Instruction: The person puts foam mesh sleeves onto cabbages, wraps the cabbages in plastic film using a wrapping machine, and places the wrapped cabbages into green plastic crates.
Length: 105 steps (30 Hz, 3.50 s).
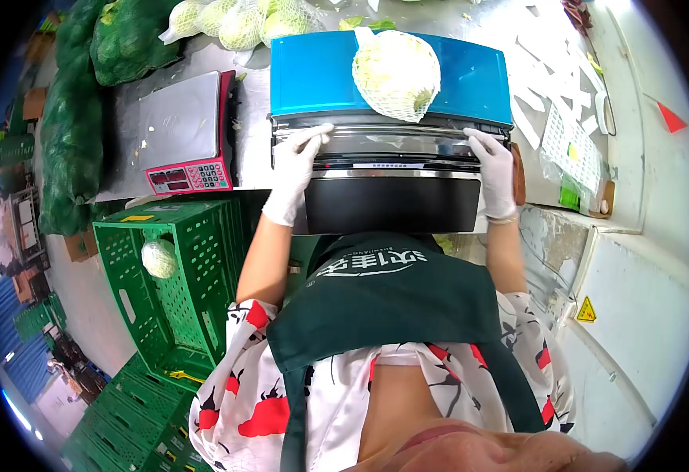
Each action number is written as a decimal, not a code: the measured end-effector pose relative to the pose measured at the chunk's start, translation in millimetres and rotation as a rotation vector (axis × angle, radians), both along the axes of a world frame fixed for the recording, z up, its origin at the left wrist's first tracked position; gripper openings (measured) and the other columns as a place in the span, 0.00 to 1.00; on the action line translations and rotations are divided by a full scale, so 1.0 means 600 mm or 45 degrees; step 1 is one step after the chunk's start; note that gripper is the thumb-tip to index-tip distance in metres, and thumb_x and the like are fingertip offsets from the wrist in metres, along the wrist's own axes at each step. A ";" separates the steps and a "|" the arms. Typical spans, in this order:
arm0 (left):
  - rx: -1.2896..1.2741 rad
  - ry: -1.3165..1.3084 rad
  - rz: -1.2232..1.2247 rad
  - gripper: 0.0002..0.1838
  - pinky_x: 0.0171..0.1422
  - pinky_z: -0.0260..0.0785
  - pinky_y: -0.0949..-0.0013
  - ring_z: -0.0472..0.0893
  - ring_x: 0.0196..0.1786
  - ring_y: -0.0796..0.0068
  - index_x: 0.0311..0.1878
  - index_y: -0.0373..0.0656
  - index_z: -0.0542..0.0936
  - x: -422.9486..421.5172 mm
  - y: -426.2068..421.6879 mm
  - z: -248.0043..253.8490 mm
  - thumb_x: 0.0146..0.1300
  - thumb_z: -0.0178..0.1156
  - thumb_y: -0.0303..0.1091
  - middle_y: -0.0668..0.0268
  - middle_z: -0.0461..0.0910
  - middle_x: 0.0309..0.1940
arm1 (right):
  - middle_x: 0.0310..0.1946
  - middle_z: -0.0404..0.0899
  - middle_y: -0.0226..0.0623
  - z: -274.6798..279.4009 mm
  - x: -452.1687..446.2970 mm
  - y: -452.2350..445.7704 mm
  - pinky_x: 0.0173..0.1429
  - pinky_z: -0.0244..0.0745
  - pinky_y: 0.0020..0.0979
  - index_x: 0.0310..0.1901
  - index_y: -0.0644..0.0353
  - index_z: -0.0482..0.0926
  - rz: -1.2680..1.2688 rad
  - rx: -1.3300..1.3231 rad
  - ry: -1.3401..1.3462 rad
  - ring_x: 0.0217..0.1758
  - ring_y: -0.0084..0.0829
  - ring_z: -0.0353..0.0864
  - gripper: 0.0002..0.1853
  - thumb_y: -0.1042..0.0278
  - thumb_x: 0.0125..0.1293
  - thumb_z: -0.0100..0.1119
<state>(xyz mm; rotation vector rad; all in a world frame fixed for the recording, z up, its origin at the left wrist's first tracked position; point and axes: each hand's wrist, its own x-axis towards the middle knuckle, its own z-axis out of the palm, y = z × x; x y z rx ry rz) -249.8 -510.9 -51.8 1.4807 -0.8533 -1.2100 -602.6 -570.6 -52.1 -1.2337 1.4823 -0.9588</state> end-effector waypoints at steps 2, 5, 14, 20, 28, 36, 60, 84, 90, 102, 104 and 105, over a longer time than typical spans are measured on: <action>-0.042 -0.128 -0.266 0.11 0.52 0.73 0.74 0.81 0.43 0.79 0.51 0.36 0.87 0.014 0.013 0.048 0.70 0.60 0.24 0.66 0.86 0.40 | 0.39 0.84 0.35 0.047 -0.020 0.014 0.58 0.74 0.28 0.45 0.66 0.86 0.206 -0.015 -0.085 0.48 0.24 0.80 0.08 0.77 0.68 0.61; -0.183 -0.128 -0.610 0.10 0.50 0.73 0.73 0.80 0.41 0.76 0.48 0.36 0.88 0.040 0.041 0.125 0.69 0.61 0.25 0.64 0.84 0.37 | 0.35 0.80 0.37 0.122 -0.048 0.046 0.66 0.71 0.40 0.35 0.69 0.82 0.443 0.002 -0.321 0.45 0.30 0.78 0.06 0.77 0.69 0.58; -0.624 -0.448 -0.423 0.66 0.82 0.53 0.52 0.61 0.78 0.50 0.79 0.32 0.53 0.039 -0.159 0.183 0.42 0.83 0.47 0.47 0.61 0.76 | 0.52 0.80 0.44 0.222 0.026 -0.152 0.78 0.59 0.40 0.62 0.68 0.78 0.517 -0.389 -0.025 0.65 0.39 0.75 0.29 0.76 0.57 0.71; -0.394 -0.697 -0.792 0.79 0.80 0.58 0.60 0.66 0.76 0.55 0.82 0.39 0.46 -0.028 -0.282 0.036 0.29 0.88 0.48 0.48 0.65 0.74 | 0.73 0.63 0.51 0.028 0.124 -0.291 0.81 0.53 0.37 0.79 0.69 0.42 1.101 -0.249 0.128 0.78 0.41 0.61 0.76 0.56 0.33 0.90; 0.033 0.267 -0.713 0.50 0.74 0.66 0.65 0.74 0.67 0.68 0.75 0.32 0.61 -0.046 -0.183 0.085 0.55 0.78 0.39 0.56 0.75 0.65 | 0.69 0.68 0.37 0.069 0.117 -0.129 0.74 0.65 0.31 0.76 0.69 0.54 0.742 0.288 -0.786 0.70 0.27 0.68 0.45 0.66 0.64 0.70; 0.658 0.589 -0.980 0.47 0.75 0.65 0.60 0.73 0.69 0.64 0.75 0.29 0.58 -0.070 0.066 0.063 0.65 0.69 0.51 0.50 0.69 0.69 | 0.61 0.78 0.37 0.158 0.069 0.157 0.49 0.76 0.26 0.75 0.64 0.61 0.549 0.995 -0.566 0.56 0.26 0.79 0.40 0.47 0.71 0.63; 0.334 -0.167 -0.119 0.19 0.26 0.68 0.81 0.69 0.21 0.89 0.71 0.45 0.73 -0.008 0.183 0.064 0.80 0.47 0.30 0.74 0.70 0.19 | 0.18 0.72 0.24 0.080 0.011 0.217 0.19 0.51 0.22 0.31 0.58 0.76 -0.184 0.690 -0.127 0.14 0.12 0.59 0.18 0.57 0.79 0.53; -0.241 0.238 -0.357 0.26 0.34 0.67 0.81 0.74 0.32 0.92 0.65 0.44 0.80 -0.056 0.069 0.123 0.62 0.68 0.23 0.77 0.77 0.30 | 0.56 0.80 0.33 0.061 0.211 0.142 0.66 0.73 0.32 0.60 0.64 0.77 0.888 1.176 -1.296 0.60 0.27 0.78 0.15 0.72 0.76 0.51; -0.174 1.076 -1.009 0.37 0.79 0.56 0.60 0.68 0.74 0.62 0.74 0.36 0.67 -0.013 0.109 0.052 0.76 0.45 0.57 0.54 0.70 0.72 | 0.54 0.82 0.36 0.102 0.248 0.171 0.64 0.75 0.32 0.59 0.63 0.78 1.149 0.263 -0.615 0.59 0.30 0.80 0.19 0.73 0.67 0.66; -0.456 1.531 0.546 0.27 0.73 0.69 0.52 0.79 0.63 0.55 0.69 0.44 0.71 0.160 0.320 -0.034 0.78 0.42 0.53 0.57 0.76 0.66 | 0.65 0.74 0.49 0.140 0.278 -0.066 0.73 0.70 0.38 0.66 0.73 0.71 0.501 0.220 -0.628 0.68 0.38 0.76 0.22 0.65 0.79 0.47; -0.637 1.174 0.587 0.30 0.77 0.64 0.53 0.72 0.70 0.58 0.74 0.46 0.66 0.244 0.387 -0.019 0.80 0.37 0.56 0.59 0.71 0.71 | 0.63 0.77 0.49 0.141 0.322 -0.106 0.70 0.72 0.36 0.64 0.73 0.74 0.671 0.181 -0.512 0.66 0.37 0.78 0.22 0.64 0.79 0.47; -0.715 0.998 0.625 0.32 0.79 0.62 0.53 0.69 0.74 0.59 0.76 0.47 0.63 0.287 0.420 -0.011 0.80 0.34 0.57 0.60 0.69 0.73 | 0.62 0.78 0.48 0.138 0.342 -0.124 0.69 0.73 0.35 0.63 0.73 0.75 0.746 0.187 -0.441 0.65 0.36 0.78 0.21 0.64 0.79 0.47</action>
